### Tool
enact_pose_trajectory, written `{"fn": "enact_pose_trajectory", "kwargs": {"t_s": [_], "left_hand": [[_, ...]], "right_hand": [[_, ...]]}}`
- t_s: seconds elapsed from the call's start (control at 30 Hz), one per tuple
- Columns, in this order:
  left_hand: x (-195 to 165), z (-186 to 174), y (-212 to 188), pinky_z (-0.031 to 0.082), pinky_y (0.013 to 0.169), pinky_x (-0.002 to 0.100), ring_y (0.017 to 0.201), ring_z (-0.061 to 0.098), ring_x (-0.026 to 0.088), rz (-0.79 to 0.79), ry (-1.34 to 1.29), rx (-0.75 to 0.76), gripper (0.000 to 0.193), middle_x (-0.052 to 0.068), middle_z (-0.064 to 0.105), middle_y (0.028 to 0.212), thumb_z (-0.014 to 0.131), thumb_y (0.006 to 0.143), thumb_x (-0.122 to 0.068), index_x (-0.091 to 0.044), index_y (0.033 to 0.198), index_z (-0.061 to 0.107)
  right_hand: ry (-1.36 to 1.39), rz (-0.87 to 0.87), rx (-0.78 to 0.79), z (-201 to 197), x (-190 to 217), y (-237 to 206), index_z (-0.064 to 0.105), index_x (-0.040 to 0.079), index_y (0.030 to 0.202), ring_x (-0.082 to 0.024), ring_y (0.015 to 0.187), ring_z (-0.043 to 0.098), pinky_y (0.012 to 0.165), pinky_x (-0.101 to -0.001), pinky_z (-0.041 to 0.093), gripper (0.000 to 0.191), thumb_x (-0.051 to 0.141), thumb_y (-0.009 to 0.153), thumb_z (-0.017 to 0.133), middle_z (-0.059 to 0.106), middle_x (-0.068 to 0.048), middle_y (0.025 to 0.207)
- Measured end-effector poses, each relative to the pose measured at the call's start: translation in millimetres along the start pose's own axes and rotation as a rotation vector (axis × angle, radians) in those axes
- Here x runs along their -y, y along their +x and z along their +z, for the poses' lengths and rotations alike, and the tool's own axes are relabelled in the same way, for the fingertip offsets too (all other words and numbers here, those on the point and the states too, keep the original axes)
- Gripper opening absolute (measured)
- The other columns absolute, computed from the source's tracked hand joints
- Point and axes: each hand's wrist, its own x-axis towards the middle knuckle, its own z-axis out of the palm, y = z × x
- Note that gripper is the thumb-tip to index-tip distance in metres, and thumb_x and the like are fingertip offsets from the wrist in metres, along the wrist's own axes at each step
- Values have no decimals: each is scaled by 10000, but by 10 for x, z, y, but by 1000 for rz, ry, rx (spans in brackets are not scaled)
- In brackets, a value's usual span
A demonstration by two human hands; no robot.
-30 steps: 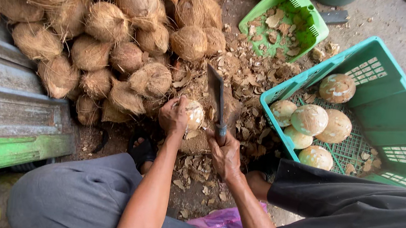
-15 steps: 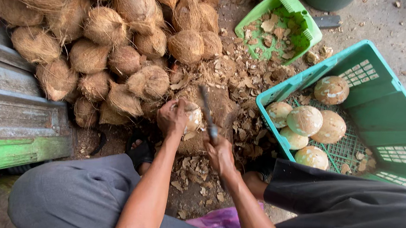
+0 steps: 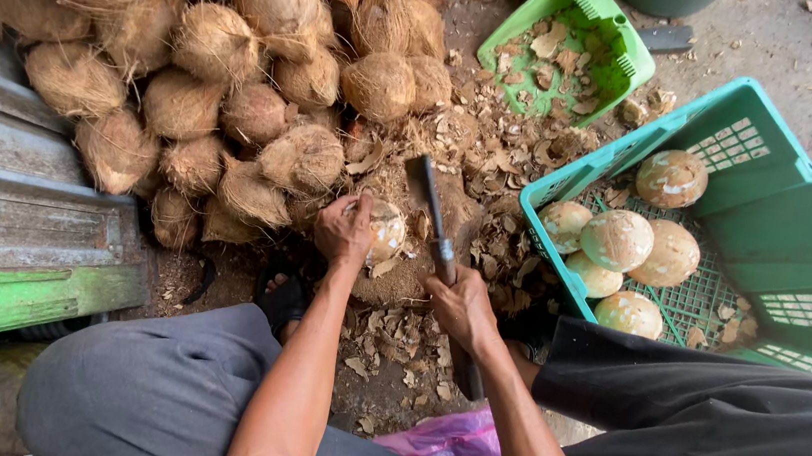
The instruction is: The person sits on the ground and husks coconuts one at a time, holding each coconut against the ground and chopping off the outer husk with a machete. Trimmed coconuts are placed into a green plastic crate beside them, and husk pieces accumulate on the ground.
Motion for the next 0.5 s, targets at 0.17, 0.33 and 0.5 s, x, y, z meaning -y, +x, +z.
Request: {"fn": "enact_pose_trajectory", "kwargs": {"t_s": [0.17, 0.33, 0.5], "left_hand": [[45, 51, 21, 504, 708, 455, 784, 626, 251, -81, 16, 37, 502, 106, 718, 825, 557, 883, -621, -173, 886, 785], [58, 68, 7, 475, 654, 460, 737, 598, 232, 111, 15, -86, 540, 60, 722, 826, 566, 906, -643, -157, 832, 789], [90, 19, 39, 486, 603, 408, 651, 600, 234, 154, 90, -16, 571, 68, 693, 775, 506, 947, -656, -150, 880, 762]], "right_hand": [[242, -275, -167, 139, -135, 122, 520, 119, 779, -98, 437, 436, 354, -295, 382, 307, 318, 975, 646, 490, 5, 603], [-181, -60, -70, 302, -365, 311, 483, 121, 742, -136, 496, 479, 443, -363, 455, 332, 312, 972, 626, 536, 8, 625], [-121, 77, 26, 140, -453, 327, 472, 149, 749, -163, 522, 486, 473, -372, 472, 325, 323, 963, 645, 522, 0, 641]]}}
